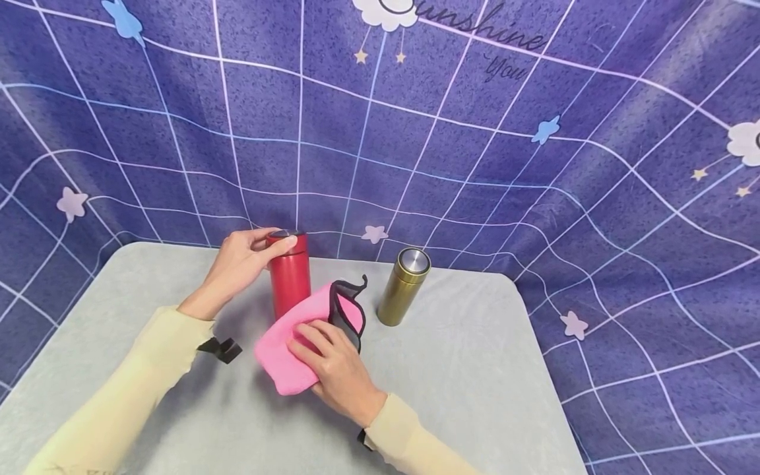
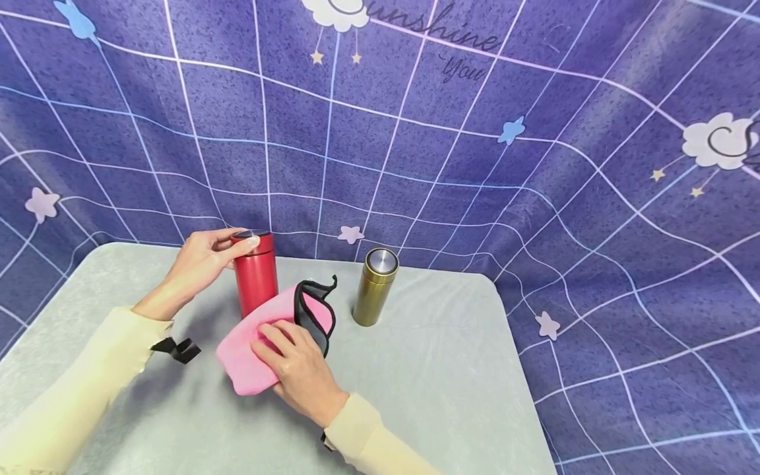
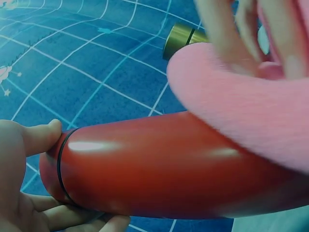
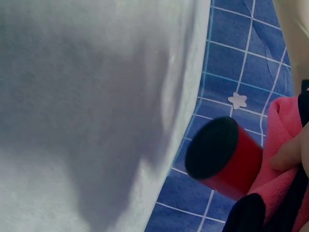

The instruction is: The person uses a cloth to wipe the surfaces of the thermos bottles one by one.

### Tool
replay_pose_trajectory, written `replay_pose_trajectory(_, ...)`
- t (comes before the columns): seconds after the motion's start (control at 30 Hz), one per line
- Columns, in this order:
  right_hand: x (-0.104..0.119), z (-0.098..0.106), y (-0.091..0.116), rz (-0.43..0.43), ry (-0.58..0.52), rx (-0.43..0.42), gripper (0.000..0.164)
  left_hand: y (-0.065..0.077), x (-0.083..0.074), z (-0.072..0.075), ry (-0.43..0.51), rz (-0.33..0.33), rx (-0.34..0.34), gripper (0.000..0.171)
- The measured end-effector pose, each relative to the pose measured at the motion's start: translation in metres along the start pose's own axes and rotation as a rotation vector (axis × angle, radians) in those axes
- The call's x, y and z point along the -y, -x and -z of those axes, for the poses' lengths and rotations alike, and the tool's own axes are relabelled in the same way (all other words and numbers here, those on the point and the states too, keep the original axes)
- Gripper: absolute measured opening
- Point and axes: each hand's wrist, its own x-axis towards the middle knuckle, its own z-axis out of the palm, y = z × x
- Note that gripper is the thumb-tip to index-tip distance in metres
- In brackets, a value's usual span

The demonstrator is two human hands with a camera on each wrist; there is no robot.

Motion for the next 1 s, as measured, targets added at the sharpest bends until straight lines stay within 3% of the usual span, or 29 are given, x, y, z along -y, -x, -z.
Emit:
replay_pose_trajectory(0.37,0.01,-0.007,0.017,0.02,-0.002,0.078,0.04,-0.001,0.003,0.006,0.018,0.021,-0.024,0.072)
replay_pose_trajectory(1.0,0.009,-0.014,0.021,-0.001,-0.021,0.023,0.027,0.0,0.002,0.006,0.03,0.022,-0.015,0.073)
